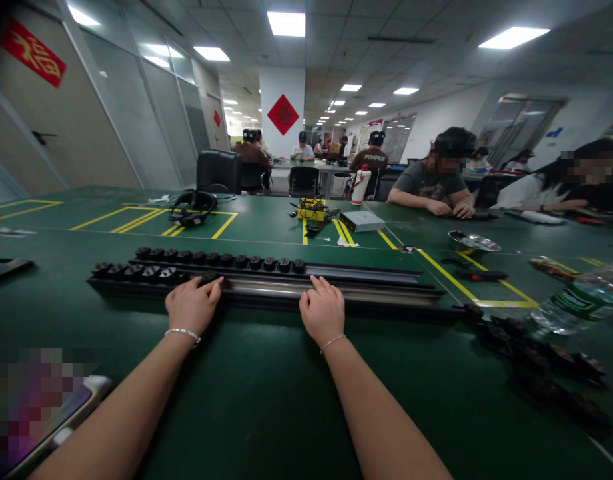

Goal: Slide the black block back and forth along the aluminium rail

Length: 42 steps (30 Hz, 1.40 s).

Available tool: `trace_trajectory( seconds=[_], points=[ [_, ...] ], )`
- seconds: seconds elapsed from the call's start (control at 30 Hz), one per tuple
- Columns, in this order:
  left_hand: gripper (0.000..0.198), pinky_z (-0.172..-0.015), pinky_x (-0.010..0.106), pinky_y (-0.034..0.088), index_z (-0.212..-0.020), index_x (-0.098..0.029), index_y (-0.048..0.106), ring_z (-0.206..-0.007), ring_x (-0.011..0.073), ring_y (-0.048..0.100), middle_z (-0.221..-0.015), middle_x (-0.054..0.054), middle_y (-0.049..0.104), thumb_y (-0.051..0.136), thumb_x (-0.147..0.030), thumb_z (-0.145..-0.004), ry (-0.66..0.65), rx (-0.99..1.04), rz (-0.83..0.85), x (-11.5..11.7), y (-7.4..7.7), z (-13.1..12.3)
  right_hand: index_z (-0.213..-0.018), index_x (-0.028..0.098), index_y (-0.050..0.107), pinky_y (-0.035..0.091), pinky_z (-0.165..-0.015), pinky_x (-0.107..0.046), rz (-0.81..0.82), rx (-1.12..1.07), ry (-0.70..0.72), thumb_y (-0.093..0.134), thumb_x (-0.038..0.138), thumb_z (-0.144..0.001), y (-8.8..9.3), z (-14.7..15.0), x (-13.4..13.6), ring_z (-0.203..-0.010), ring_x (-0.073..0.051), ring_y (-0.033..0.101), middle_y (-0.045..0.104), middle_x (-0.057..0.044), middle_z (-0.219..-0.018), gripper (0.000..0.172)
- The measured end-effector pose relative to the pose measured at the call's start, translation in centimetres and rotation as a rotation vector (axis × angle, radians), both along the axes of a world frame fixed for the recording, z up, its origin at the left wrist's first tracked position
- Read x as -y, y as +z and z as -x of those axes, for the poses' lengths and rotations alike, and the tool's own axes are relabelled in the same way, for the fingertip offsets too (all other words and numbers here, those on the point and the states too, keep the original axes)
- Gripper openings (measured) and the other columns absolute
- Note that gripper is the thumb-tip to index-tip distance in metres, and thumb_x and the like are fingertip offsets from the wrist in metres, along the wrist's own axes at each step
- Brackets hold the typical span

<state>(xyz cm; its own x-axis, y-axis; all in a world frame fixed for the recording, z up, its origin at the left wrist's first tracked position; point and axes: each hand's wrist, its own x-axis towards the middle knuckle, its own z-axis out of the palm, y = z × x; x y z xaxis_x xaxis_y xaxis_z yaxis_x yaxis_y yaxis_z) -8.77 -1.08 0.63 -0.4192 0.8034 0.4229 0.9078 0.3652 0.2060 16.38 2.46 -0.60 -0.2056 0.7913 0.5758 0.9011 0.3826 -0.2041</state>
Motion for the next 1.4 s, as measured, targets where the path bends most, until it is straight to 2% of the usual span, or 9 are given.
trace_trajectory(
  seconds=[0.3, 0.97, 1.2, 1.4],
  points=[
    [0.032, -0.093, 0.046, 0.024, -0.103, -0.038, 0.062, -0.105, 0.0238, 0.047, -0.116, 0.006, 0.056, 0.038, -0.037, -0.081, 0.016, -0.017, -0.012, -0.32, -0.50, 0.05, -0.065, 0.020, 0.062, 0.029, -0.094, -0.037, -0.009, 0.002, 0.000, 0.038, 0.026, -0.082, 0.00, 0.01, -0.04, -0.115, -0.020, 0.045, 0.055, -0.004, -0.120, 0.030],
    [0.033, -0.095, 0.051, 0.020, -0.105, -0.039, 0.060, -0.109, 0.0249, 0.045, -0.120, 0.005, 0.055, 0.037, -0.038, -0.082, 0.011, -0.018, 0.027, 0.09, 0.22, -0.65, -0.065, 0.020, 0.061, 0.030, -0.093, -0.037, -0.010, 0.009, 0.000, 0.038, 0.027, -0.082, 0.01, 0.02, 0.02, -0.115, -0.019, 0.045, 0.056, -0.004, -0.120, 0.029],
    [0.033, -0.095, 0.058, 0.016, -0.103, -0.041, 0.061, -0.110, 0.0270, 0.044, -0.122, 0.004, 0.054, 0.036, -0.039, -0.081, 0.009, 0.000, 0.037, 0.07, 0.06, -0.49, -0.065, 0.020, 0.061, 0.030, -0.093, -0.038, -0.006, -0.003, 0.007, 0.038, 0.027, -0.082, 0.01, 0.02, 0.05, -0.114, -0.020, 0.045, 0.056, -0.004, -0.120, 0.030],
    [0.034, -0.096, 0.058, 0.014, -0.104, -0.040, 0.060, -0.108, 0.0250, 0.045, -0.120, 0.005, 0.055, 0.035, -0.038, -0.082, -0.021, -0.020, 0.033, 0.11, 0.16, -0.52, -0.064, 0.020, 0.061, 0.030, -0.094, -0.037, -0.001, 0.005, 0.000, 0.037, 0.027, -0.083, 0.16, 0.05, 0.15, -0.115, -0.020, 0.045, 0.056, -0.004, -0.120, 0.031]
  ],
)
